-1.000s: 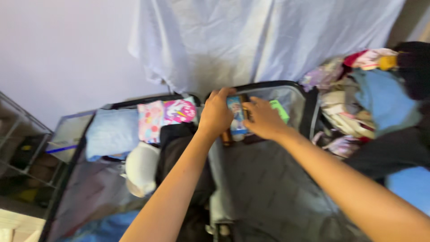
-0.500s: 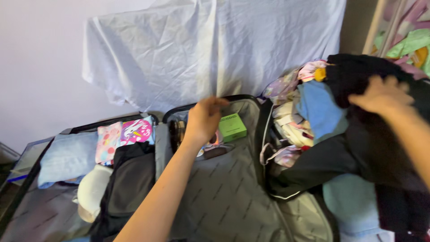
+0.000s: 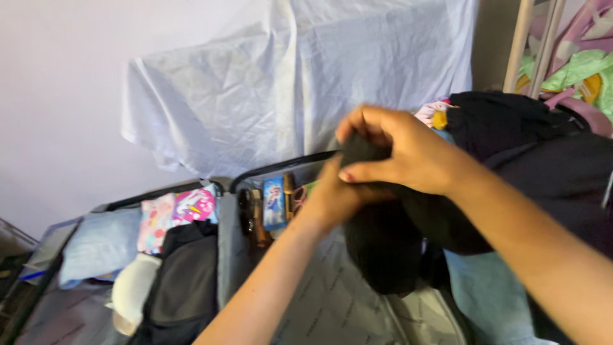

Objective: The person folds clothing items, including a brown garment, dark tops, and black pants, and places them into an open suitcase on the bed. They smooth and arrange the folded clothes inside the suitcase alongside already packed toiletries and accessories.

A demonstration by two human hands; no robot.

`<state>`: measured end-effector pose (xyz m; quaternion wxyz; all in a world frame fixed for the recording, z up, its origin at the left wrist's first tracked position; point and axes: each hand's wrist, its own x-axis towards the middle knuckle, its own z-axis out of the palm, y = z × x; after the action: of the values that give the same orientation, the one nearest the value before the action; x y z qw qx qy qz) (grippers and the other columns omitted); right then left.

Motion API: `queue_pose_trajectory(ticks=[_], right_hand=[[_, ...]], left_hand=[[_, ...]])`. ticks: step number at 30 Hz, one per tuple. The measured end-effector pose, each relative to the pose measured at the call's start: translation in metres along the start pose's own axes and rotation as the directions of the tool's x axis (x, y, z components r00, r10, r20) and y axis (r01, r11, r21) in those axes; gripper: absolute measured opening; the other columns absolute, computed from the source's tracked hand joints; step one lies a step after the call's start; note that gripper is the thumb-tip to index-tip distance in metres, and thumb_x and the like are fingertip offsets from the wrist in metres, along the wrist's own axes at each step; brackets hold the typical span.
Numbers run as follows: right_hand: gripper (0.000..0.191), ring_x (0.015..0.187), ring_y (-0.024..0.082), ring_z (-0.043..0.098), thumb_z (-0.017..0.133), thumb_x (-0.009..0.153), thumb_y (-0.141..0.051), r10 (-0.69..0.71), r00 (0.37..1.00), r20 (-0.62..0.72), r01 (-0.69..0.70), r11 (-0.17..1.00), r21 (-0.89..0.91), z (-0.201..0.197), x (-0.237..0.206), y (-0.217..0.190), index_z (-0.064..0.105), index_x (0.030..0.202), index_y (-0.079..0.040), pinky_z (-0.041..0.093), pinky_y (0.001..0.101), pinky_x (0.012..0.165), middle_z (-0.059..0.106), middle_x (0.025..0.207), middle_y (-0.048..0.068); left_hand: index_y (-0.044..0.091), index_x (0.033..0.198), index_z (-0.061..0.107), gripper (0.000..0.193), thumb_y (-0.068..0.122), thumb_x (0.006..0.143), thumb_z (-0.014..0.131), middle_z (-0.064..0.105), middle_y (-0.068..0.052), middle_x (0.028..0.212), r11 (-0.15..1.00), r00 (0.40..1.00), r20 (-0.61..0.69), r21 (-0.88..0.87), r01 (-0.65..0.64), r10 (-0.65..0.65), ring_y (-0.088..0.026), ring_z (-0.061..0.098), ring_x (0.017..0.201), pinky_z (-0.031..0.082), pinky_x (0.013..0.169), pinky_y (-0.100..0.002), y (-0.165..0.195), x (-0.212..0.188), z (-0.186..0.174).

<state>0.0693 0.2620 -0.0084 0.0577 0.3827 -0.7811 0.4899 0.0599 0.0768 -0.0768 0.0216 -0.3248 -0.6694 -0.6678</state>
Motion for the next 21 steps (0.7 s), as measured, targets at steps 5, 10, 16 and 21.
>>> queue_pose_trajectory(ticks=[5,10,16,21], right_hand=[[0.045,0.100,0.008,0.064,0.086,0.076,-0.018,-0.139,0.990,-0.015,0.140,0.989,0.050,0.034,0.059,-0.046,0.061,0.112,-0.006,0.053,0.0286,0.090,0.067,0.106,-0.003],[0.038,0.091,0.010,0.067,0.085,0.078,-0.023,-0.085,0.959,0.271,0.102,0.993,-0.051,0.060,0.102,-0.063,0.075,0.111,-0.006,0.055,0.0282,0.085,0.077,0.095,0.000],[0.035,0.084,0.011,0.073,0.081,0.080,-0.031,0.140,0.819,0.556,0.009,0.966,-0.258,0.079,0.130,-0.052,0.081,0.103,-0.005,0.057,0.0278,0.079,0.083,0.091,0.004],[0.042,0.091,0.012,0.070,0.081,0.077,-0.035,0.243,0.478,0.844,0.002,0.961,-0.277,0.095,0.119,-0.006,0.075,0.108,-0.006,0.055,0.0291,0.081,0.079,0.098,-0.001]], left_hand=[[-0.001,0.124,0.068,0.046,0.005,0.079,0.078,0.071,-0.015,0.117,0.982,0.978,-0.206,-0.187,0.003,-0.042,-0.024,0.067,0.107,0.054,0.096,-0.039,0.052,-0.009,-0.080],[0.002,0.129,0.066,0.057,-0.005,0.075,0.082,0.062,-0.006,0.134,0.891,0.898,-0.149,0.265,-0.368,0.415,-0.018,0.058,0.128,0.043,0.116,-0.034,0.100,-0.045,-0.133],[0.005,0.131,0.058,0.071,0.004,0.068,0.091,0.061,-0.006,0.131,0.812,0.942,0.219,0.480,-0.332,0.255,-0.020,0.059,0.130,0.046,0.118,-0.035,0.130,-0.067,-0.209],[0.001,0.119,0.061,0.073,0.012,0.055,0.095,0.069,-0.009,0.107,0.654,0.984,-0.118,0.756,0.002,0.133,-0.018,0.066,0.103,0.055,0.096,-0.035,0.169,-0.085,-0.294]])
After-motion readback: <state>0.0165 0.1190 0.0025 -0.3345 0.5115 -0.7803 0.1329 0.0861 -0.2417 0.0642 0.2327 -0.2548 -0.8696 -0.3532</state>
